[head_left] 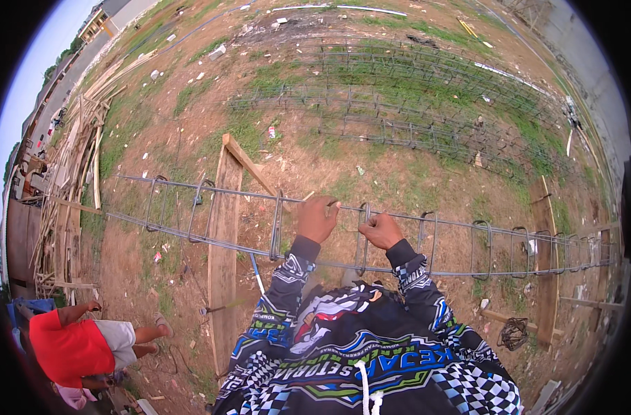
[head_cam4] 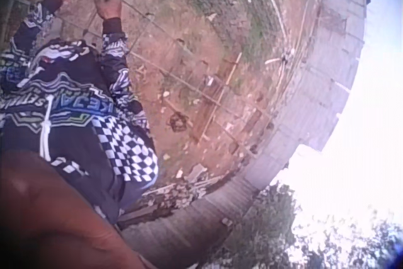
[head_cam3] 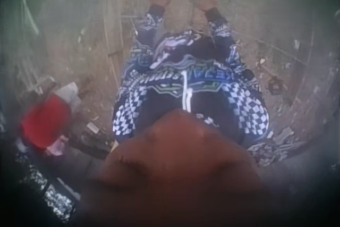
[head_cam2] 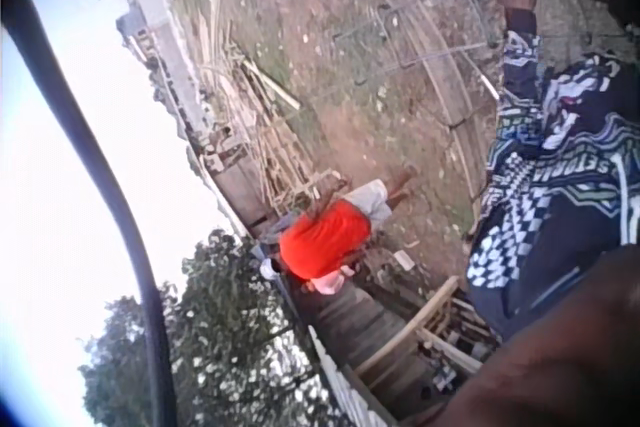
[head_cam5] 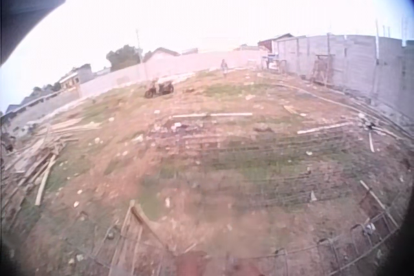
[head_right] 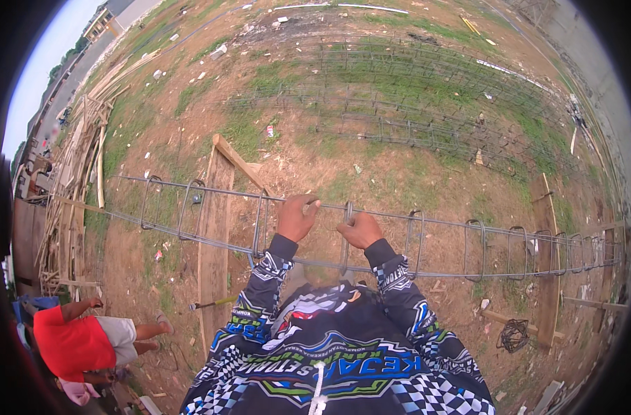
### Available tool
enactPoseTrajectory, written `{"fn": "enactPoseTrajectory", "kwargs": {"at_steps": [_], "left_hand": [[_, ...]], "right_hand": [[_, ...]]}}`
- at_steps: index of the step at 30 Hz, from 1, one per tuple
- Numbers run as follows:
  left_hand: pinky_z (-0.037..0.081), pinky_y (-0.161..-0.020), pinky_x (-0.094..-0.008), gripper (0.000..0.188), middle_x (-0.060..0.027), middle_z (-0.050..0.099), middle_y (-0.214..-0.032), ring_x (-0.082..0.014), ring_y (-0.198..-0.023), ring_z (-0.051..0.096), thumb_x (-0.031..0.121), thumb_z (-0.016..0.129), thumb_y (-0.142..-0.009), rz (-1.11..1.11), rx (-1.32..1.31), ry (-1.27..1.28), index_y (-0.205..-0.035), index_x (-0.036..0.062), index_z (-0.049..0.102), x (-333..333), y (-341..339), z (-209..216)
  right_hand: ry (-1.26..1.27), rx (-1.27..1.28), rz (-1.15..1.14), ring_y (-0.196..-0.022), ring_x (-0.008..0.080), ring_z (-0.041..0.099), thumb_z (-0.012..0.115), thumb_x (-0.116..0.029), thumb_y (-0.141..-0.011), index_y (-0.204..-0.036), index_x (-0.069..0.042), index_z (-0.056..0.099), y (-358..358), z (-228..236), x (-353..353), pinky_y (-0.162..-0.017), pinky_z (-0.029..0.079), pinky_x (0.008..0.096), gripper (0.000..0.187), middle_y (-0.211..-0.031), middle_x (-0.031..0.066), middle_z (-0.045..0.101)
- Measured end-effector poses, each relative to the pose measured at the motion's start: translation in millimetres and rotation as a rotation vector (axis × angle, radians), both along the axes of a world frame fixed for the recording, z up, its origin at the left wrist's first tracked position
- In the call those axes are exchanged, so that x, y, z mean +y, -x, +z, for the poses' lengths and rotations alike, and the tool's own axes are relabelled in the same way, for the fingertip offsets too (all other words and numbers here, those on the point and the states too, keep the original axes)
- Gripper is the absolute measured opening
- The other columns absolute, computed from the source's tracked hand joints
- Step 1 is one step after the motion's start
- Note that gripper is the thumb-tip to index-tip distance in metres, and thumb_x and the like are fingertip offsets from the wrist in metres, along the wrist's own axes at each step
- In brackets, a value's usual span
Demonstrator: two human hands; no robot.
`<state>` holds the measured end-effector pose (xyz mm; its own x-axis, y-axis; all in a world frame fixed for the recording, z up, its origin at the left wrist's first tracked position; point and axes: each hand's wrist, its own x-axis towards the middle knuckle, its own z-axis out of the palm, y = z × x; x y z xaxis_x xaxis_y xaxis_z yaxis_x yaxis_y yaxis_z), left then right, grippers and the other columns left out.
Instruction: The person uses pliers to twist wire ties around the intersections of a metal wire mesh panel resting on wooden supports. The person repeatedly picks up wire ties, wraps them around the mesh, and twists them to secure the structure.
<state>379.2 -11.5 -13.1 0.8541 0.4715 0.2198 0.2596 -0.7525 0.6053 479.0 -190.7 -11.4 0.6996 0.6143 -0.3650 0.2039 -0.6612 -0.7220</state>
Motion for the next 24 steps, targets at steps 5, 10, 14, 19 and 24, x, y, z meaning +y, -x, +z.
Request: {"fn": "enactPoseTrajectory", "kwargs": {"at_steps": [5,10,14,19,24], "left_hand": [[0.038,-0.09,-0.0513,0.027,-0.0126,0.07,-0.09,-0.0341,-0.09,0.063,0.036,0.06,-0.088,-0.144,0.391,0.001,-0.094,0.0116,0.072,3,-35,-27],[0.039,-0.091,-0.0515,0.027,-0.016,0.069,-0.089,-0.0358,-0.088,0.063,0.034,0.061,-0.083,-0.206,0.329,-0.231,-0.093,0.0115,0.072,-13,-49,-33],[0.045,-0.086,-0.0489,0.03,-0.0182,0.069,-0.091,-0.0378,-0.088,0.063,0.034,0.061,-0.08,-0.176,0.242,-0.155,-0.095,0.011,0.073,-10,-58,-52],[0.05,-0.08,-0.0491,0.03,-0.0217,0.068,-0.089,-0.041,-0.084,0.064,0.029,0.06,-0.078,-0.269,0.469,-0.039,-0.094,0.0058,0.072,-5,-63,-35],[0.051,-0.079,-0.0461,0.031,-0.0235,0.068,-0.087,-0.0408,-0.084,0.065,0.027,0.06,-0.079,-0.245,0.224,0.156,-0.092,0.0013,0.07,10,-70,-24]], "right_hand": [[-0.033,-0.009,-0.092,-0.054,0.0336,0.059,0.068,-0.036,-0.072,-0.062,0.005,0.061,-7,-12,1,-0.057,0.046,0.0447,0.043,-0.056,0.0231,0.055],[-0.023,-0.09,-0.113,-0.05,0.035,0.057,0.068,-0.036,-0.071,-0.06,0.007,0.06,-1,-18,-5,-0.054,0.044,0.0457,0.045,-0.053,0.024,0.053],[-0.035,-0.17,-0.14,-0.049,0.0346,0.057,0.067,-0.036,-0.071,-0.059,0.006,0.06,6,-24,-2,-0.053,0.044,0.045,0.044,-0.052,0.0238,0.053],[-0.089,-0.11,-0.11,-0.042,0.0154,0.044,0.065,-0.03,-0.075,-0.054,0.004,0.054,5,-37,0,-0.045,0.036,0.0379,0.042,-0.044,0.0102,0.044],[-0.204,-0.118,-0.294,-0.045,0.0278,0.053,0.066,-0.034,-0.073,-0.056,0.005,0.056,10,-45,1,-0.05,0.041,0.0433,0.044,-0.049,0.0205,0.05]]}}
